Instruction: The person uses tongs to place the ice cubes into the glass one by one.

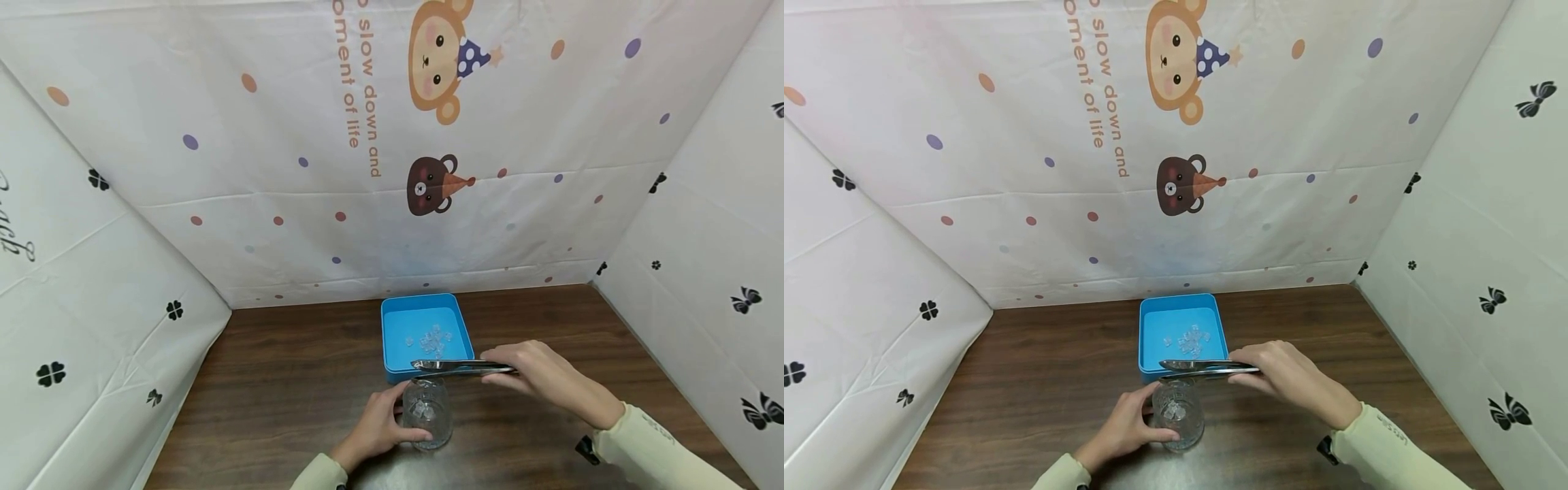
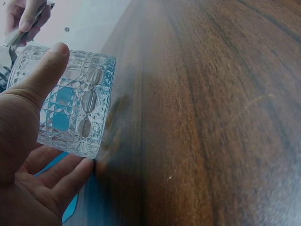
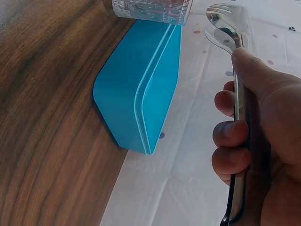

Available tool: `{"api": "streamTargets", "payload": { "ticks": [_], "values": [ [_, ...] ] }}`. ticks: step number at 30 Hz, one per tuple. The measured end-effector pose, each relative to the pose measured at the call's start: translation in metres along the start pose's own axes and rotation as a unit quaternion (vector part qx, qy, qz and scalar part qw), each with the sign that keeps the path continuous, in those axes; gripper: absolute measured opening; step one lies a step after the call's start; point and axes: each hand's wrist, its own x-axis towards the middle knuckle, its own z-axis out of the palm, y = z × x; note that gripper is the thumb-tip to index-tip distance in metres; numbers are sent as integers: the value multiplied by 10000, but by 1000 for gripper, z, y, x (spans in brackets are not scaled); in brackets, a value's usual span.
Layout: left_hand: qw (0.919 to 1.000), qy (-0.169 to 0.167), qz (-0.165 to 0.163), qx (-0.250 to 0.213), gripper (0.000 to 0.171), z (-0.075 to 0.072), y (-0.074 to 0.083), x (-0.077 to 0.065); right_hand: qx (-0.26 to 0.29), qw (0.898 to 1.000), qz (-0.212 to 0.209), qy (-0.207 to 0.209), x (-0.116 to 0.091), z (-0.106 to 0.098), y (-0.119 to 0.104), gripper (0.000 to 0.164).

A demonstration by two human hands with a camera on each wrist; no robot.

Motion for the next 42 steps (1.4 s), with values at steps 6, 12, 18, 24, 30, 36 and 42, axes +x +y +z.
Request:
{"api": "streamTargets", "payload": {
  "ticks": [6,12,18,24,30,36,42],
  "values": [
    [10000,-4,0,-53,91,0,0,0,51,10000,-11,7,0,1,1,27],
    [9999,-9,23,-133,89,1,0,0,89,9999,51,-40,1,1,2,28],
    [9998,42,125,-178,85,1,0,-1,159,9997,87,-140,7,1,5,28],
    [9994,28,187,-284,84,0,0,-1,188,9995,130,-240,17,-2,10,27],
    [9994,6,185,-305,81,0,0,0,23,9998,61,-206,30,-4,15,28],
    [9991,-25,216,-369,79,0,1,0,-55,9996,154,-209,43,-7,22,30],
    [9994,39,243,-255,80,0,0,0,18,9993,210,-312,55,-7,30,33]
  ]
}}
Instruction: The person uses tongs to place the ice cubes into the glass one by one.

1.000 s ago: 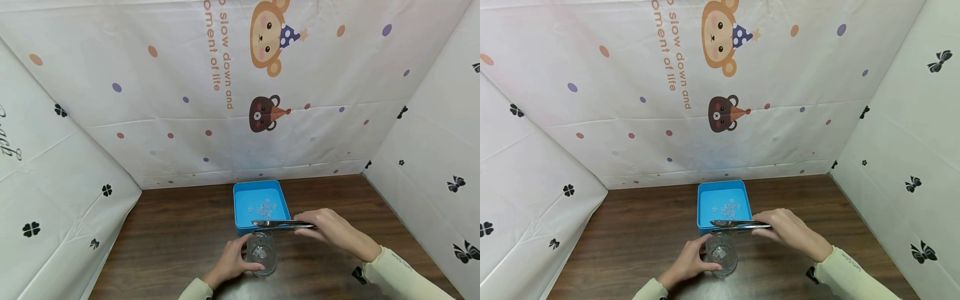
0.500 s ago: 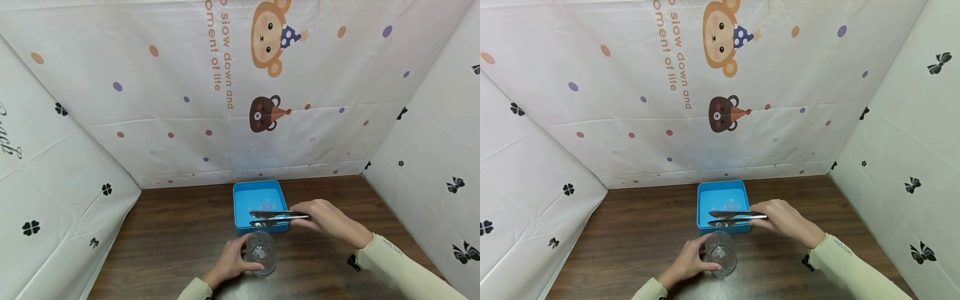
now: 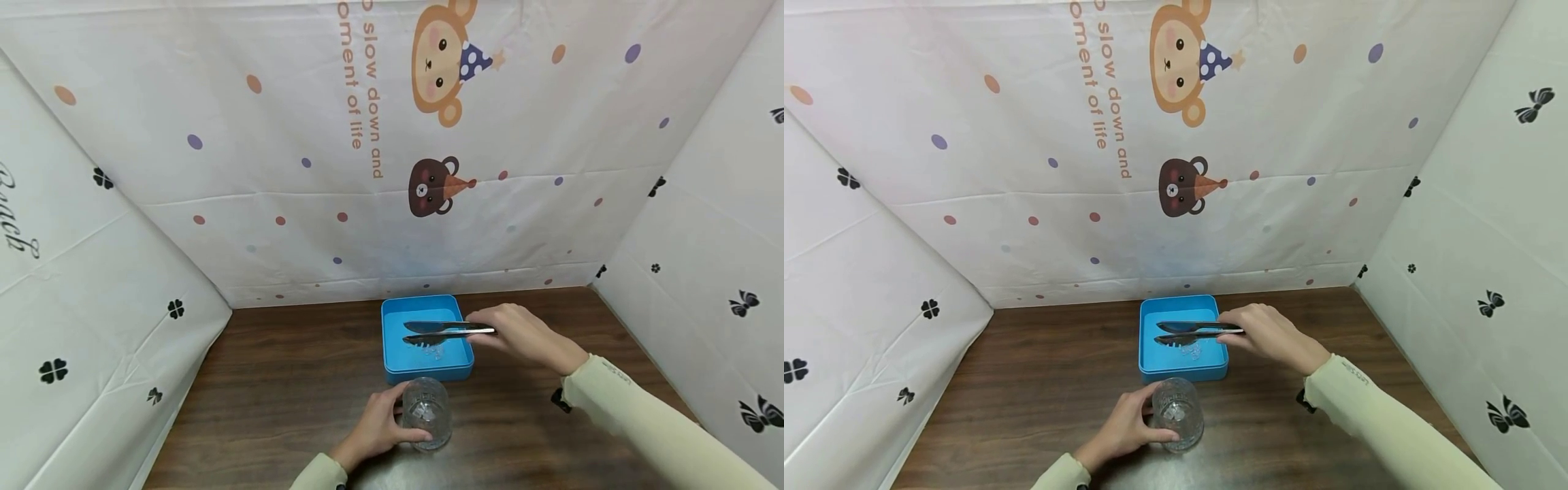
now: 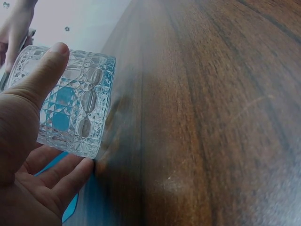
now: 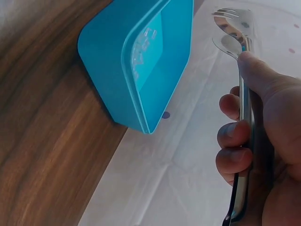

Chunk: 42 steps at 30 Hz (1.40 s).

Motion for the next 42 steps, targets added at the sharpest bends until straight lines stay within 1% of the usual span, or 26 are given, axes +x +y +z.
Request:
{"api": "streamTargets", "payload": {
  "ticks": [3,7,10,14,23,27,34,42],
  "values": [
    [10000,-20,-19,25,80,1,-1,0,67,9999,25,-87,6,1,3,32],
    [10000,-34,-49,39,81,1,-1,0,55,9998,92,-140,13,3,7,35],
    [10000,-30,-50,7,81,0,-1,0,50,9996,209,-166,18,4,9,39],
    [10000,-30,-35,-27,80,0,0,0,130,9990,325,-272,26,6,13,39],
    [9999,-33,-25,-93,79,0,-1,-1,113,9988,280,-392,45,10,23,34],
    [10000,-17,8,-97,79,0,0,-1,140,9982,347,-463,49,12,26,35],
    [9999,-5,-26,-103,78,0,0,-1,205,9976,394,-535,50,13,31,43],
    [10000,-16,-55,-42,80,-1,0,0,205,9967,487,-622,54,13,35,42]
  ]
}}
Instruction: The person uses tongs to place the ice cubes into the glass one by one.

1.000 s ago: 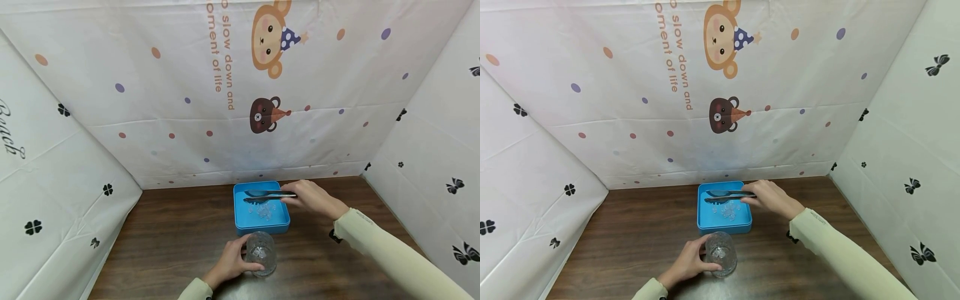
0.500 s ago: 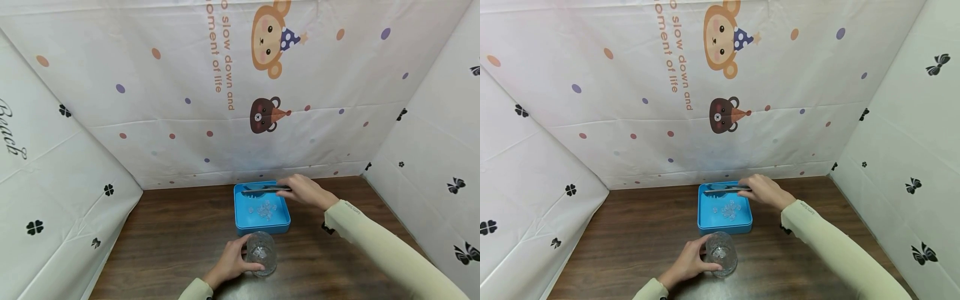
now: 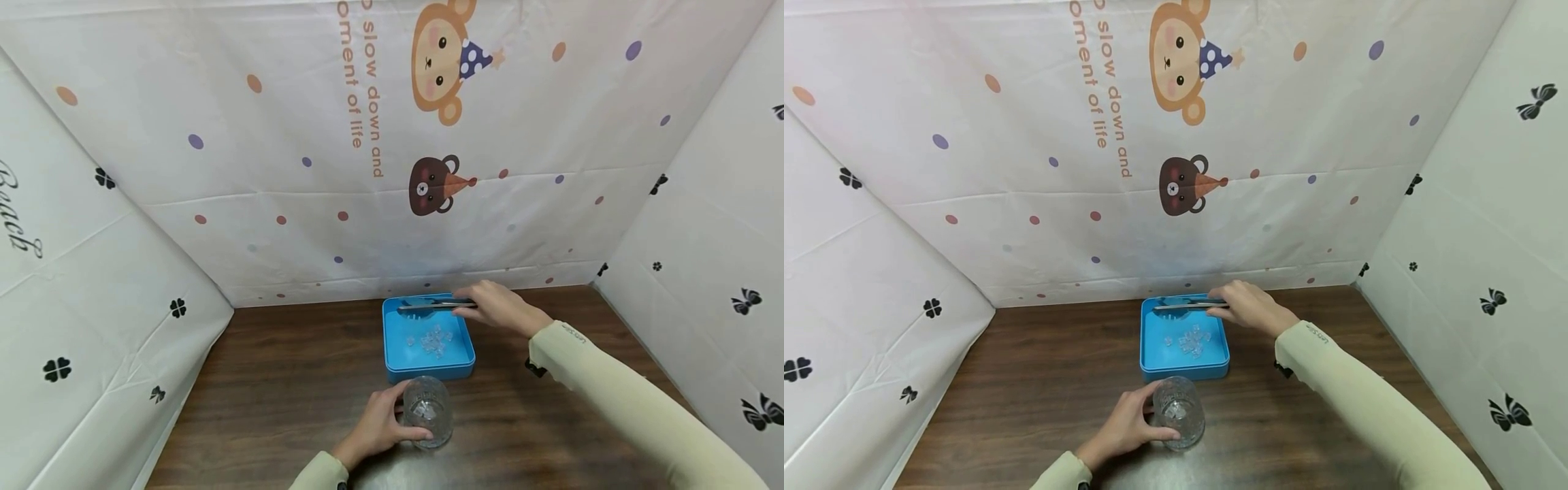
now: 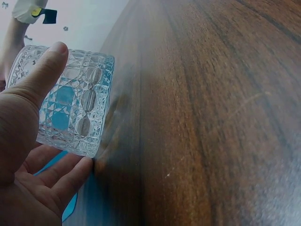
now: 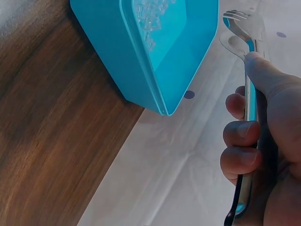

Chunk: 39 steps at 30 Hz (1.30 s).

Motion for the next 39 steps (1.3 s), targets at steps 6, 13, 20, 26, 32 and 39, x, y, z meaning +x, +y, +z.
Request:
{"api": "streamTargets", "payload": {
  "ticks": [6,13,20,26,32,39],
  "values": [
    [9999,17,-58,144,82,0,1,0,-171,9998,-59,-85,7,0,1,41],
    [9997,38,-42,227,82,0,2,0,-486,9977,-162,-452,16,6,0,40],
    [9999,11,-13,147,82,-1,1,0,-460,9956,-212,-783,23,11,-2,39],
    [10000,-53,-48,28,82,-1,0,0,-480,9936,-279,-984,27,17,-4,33],
    [9999,-71,-94,-9,82,-1,0,0,-532,9915,-67,-1183,29,20,-9,35],
    [9999,-72,-77,-93,81,-1,-1,0,-627,9899,206,-1257,28,19,-15,38]
  ]
}}
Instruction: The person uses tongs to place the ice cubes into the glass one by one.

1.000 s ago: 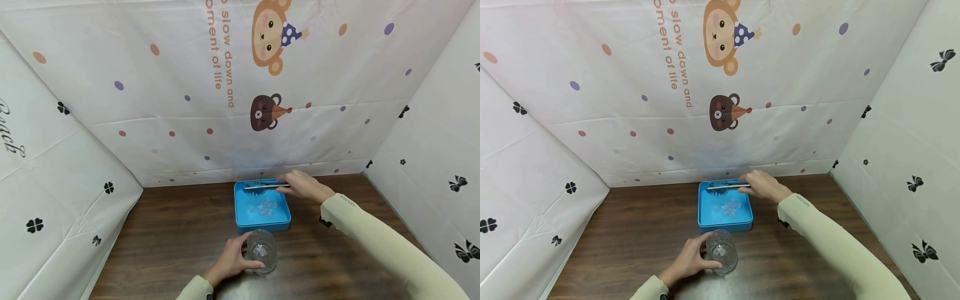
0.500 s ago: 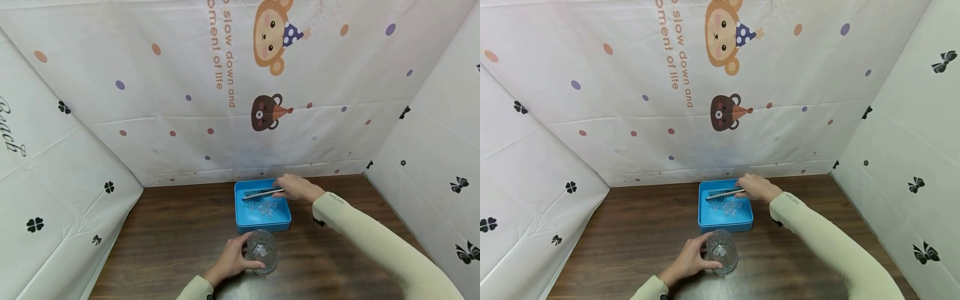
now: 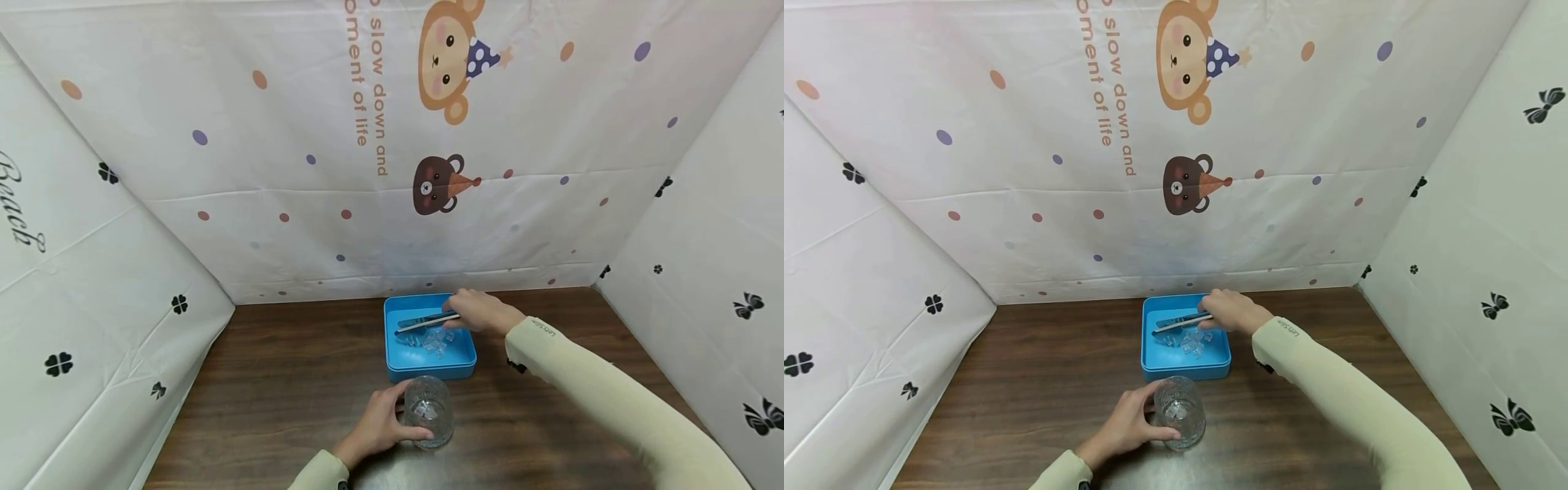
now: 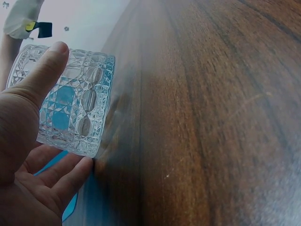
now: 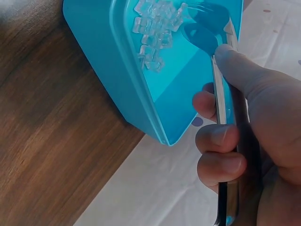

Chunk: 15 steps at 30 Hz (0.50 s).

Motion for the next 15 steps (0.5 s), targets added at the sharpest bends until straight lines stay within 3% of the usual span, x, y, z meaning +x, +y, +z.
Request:
{"api": "streamTargets", "payload": {
  "ticks": [15],
  "values": [
    [10000,1,28,-37,80,0,1,0,-51,9999,-34,95,-2,3,0,37]
  ]
}}
